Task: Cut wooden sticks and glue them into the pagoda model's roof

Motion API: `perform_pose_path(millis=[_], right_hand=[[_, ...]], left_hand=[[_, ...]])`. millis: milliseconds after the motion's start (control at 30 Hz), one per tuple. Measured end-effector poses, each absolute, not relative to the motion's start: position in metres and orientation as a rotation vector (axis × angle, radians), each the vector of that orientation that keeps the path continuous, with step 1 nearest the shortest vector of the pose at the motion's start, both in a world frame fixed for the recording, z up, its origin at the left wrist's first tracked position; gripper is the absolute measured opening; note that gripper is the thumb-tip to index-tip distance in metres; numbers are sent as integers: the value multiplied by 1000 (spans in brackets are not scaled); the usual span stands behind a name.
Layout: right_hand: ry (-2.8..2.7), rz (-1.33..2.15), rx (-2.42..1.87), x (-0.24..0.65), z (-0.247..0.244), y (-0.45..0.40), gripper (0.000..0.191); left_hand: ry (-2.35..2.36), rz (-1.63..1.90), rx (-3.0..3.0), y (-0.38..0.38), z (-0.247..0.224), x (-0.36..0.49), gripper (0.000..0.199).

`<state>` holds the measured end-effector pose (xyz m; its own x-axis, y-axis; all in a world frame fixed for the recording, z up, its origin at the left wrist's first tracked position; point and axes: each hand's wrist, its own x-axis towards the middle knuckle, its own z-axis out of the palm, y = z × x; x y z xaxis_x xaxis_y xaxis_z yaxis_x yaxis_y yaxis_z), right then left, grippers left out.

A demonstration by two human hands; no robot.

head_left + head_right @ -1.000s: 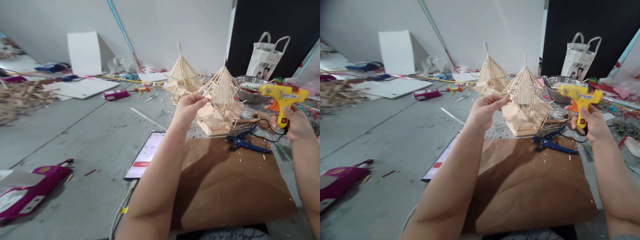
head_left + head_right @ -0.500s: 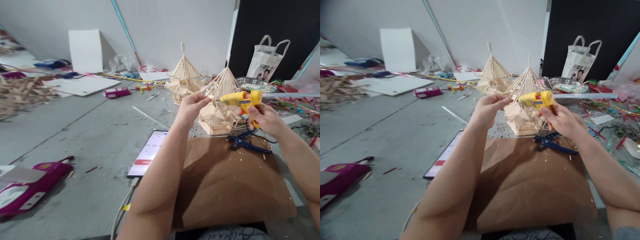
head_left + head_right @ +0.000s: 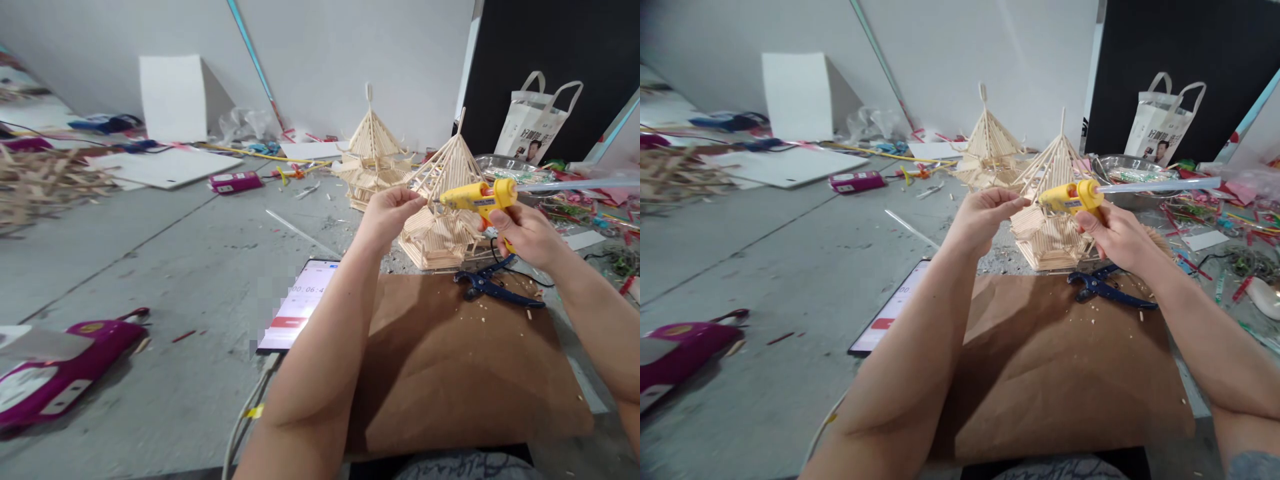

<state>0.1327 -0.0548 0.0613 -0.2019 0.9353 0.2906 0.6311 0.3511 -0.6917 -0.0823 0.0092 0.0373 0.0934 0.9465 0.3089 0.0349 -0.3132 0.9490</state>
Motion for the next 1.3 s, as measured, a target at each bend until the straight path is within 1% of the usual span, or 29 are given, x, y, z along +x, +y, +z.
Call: perform_pose_path(millis=[633, 833, 1300], right_hand=[[-1963, 465, -1451, 126, 69, -61, 41], [-1995, 391, -1438, 123, 72, -63, 42], [-1985, 354, -1421, 121, 75, -63, 43]], left_hand=[[997, 1340, 1536, 10, 36, -84, 13], [1009, 1332, 1540, 10, 36, -83, 12], [1009, 1344, 1538, 10, 37, -84, 11]])
